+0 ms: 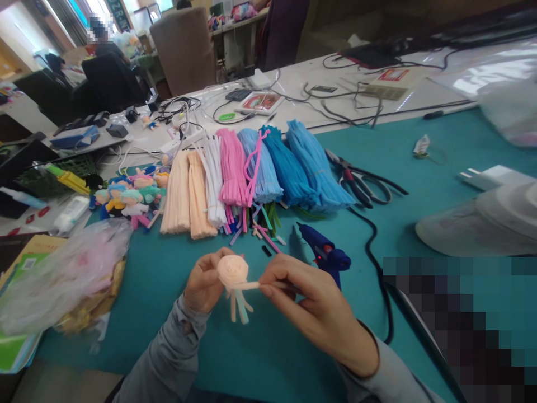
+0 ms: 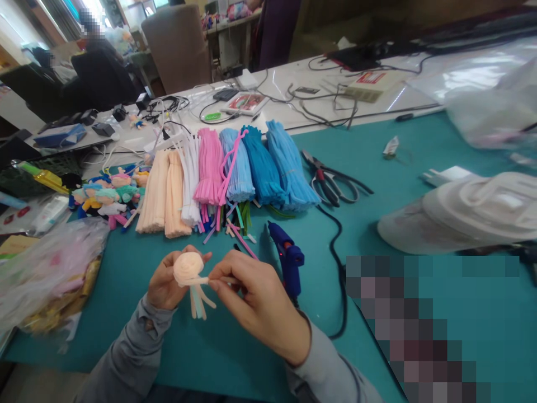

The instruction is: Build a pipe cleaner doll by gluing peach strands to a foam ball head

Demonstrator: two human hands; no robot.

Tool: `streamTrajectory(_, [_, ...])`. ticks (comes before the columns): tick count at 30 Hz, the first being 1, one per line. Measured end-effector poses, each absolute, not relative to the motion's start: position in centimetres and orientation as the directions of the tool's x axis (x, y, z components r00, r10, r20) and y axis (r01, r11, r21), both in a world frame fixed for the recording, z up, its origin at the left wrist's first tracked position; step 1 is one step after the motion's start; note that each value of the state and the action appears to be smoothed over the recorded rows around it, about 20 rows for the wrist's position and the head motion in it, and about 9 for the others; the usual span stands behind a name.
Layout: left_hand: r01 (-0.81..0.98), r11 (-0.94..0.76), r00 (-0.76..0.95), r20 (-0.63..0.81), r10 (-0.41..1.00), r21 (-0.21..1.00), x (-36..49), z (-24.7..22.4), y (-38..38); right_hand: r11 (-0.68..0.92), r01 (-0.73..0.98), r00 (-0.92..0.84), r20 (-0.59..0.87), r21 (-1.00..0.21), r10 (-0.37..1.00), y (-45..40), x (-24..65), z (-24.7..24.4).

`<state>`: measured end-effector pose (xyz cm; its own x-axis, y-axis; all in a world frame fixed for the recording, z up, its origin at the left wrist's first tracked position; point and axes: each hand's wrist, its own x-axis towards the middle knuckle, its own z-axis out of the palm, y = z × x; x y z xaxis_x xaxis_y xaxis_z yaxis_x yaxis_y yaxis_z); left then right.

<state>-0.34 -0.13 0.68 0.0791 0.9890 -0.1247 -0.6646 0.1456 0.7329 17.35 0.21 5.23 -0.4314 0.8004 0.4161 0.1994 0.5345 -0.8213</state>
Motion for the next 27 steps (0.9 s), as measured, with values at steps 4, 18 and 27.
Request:
streamTrajectory(4, [-0.657,0.153,0.135,-0.084,0.987,0.738,-0.44,0.60,-0.14,0.505,0.185,-0.443,0.387,-0.843,0.809,0.08,17.39,5.42])
streamTrajectory(18, [-0.653,0.185,0.263,-0.009,0.965,0.734,-0.75,0.27,-0.15,0.436,0.090,-0.465,0.349,-0.896,0.814,0.12,17.25,5.67])
streamTrajectory(27, [-0.606,0.238,0.318,-0.043,0.947,0.759,-0.73,0.79,-0.20,0.229,0.070,-0.463,0.171,-0.971,0.870,-0.12,16.99,5.64])
